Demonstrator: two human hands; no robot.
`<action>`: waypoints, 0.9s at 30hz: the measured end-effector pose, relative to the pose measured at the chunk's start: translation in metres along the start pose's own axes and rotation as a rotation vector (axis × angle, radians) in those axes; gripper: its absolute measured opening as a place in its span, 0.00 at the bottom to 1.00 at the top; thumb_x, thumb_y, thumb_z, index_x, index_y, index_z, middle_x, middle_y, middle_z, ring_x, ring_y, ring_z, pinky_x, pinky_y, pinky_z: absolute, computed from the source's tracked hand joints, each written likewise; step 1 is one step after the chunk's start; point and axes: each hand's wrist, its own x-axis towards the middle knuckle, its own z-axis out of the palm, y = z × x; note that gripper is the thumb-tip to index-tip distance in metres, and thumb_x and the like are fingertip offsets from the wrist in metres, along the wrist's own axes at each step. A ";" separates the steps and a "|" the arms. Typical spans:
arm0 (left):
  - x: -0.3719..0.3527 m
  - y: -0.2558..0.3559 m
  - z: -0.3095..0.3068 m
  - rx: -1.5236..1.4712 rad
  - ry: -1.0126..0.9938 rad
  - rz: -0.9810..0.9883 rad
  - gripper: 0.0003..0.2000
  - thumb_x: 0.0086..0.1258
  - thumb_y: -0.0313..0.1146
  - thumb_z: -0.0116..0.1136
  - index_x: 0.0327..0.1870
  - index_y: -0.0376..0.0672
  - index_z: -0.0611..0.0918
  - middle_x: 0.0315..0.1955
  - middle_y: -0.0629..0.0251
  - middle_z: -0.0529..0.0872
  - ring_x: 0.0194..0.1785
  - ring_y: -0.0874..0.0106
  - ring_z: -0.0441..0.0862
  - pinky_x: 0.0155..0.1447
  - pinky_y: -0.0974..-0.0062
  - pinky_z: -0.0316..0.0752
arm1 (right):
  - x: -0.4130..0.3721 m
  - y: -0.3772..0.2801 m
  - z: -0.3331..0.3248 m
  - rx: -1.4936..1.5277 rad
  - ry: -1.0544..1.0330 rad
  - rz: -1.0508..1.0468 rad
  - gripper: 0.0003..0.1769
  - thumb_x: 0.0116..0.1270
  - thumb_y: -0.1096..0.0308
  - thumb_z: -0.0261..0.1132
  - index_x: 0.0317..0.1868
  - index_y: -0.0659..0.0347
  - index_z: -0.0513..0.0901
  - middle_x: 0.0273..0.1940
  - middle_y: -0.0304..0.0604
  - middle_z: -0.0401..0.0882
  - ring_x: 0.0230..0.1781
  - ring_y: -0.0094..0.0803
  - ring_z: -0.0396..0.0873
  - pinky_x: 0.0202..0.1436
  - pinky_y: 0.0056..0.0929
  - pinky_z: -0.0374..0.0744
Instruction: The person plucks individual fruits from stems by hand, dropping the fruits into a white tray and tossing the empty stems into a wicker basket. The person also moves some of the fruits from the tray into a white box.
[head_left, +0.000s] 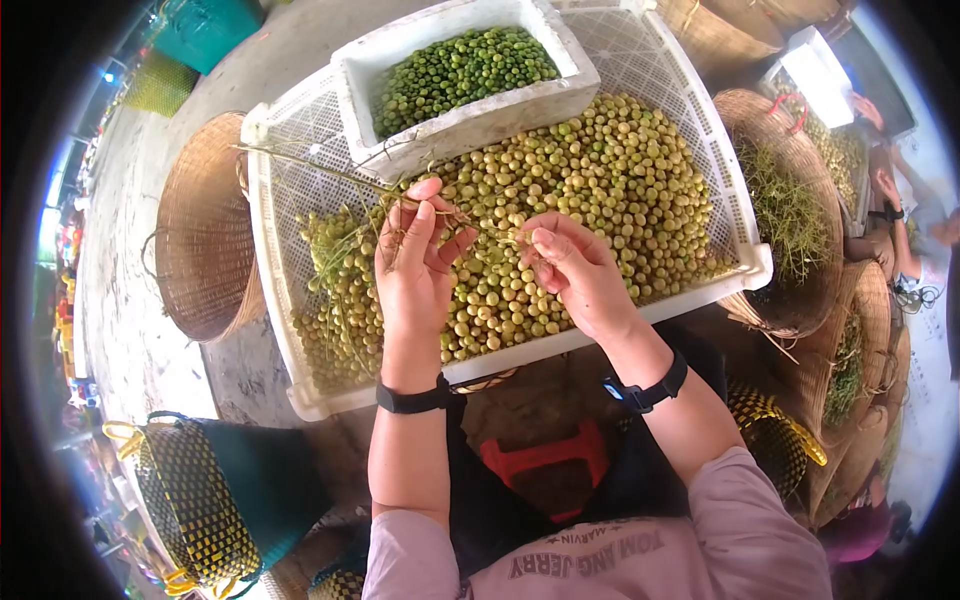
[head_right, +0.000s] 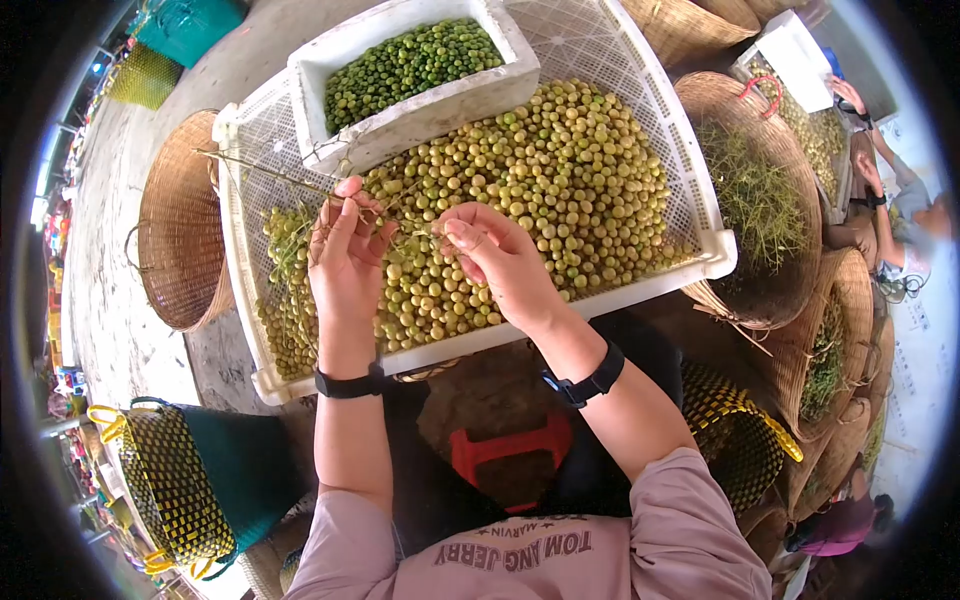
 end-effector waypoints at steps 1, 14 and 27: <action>0.001 0.000 0.000 0.000 0.002 0.002 0.12 0.76 0.30 0.49 0.56 0.41 0.77 0.41 0.72 0.79 0.46 0.82 0.78 0.49 0.73 0.82 | 0.000 0.002 0.000 0.054 0.020 0.016 0.10 0.72 0.59 0.60 0.42 0.56 0.79 0.30 0.26 0.73 0.25 0.11 0.62 0.26 0.13 0.61; -0.003 -0.004 0.012 -0.020 0.010 0.056 0.11 0.77 0.30 0.49 0.56 0.40 0.77 0.41 0.69 0.80 0.47 0.79 0.78 0.48 0.73 0.82 | 0.000 0.016 0.007 0.054 -0.055 0.054 0.13 0.70 0.57 0.64 0.48 0.55 0.80 0.29 0.26 0.71 0.21 0.10 0.60 0.22 0.13 0.57; 0.006 -0.004 -0.001 -0.125 0.129 0.140 0.11 0.75 0.31 0.53 0.54 0.42 0.78 0.39 0.71 0.81 0.46 0.79 0.79 0.49 0.74 0.81 | 0.005 0.011 -0.001 -0.084 -0.032 -0.101 0.07 0.68 0.67 0.57 0.41 0.59 0.79 0.33 0.31 0.75 0.30 0.14 0.66 0.36 0.15 0.66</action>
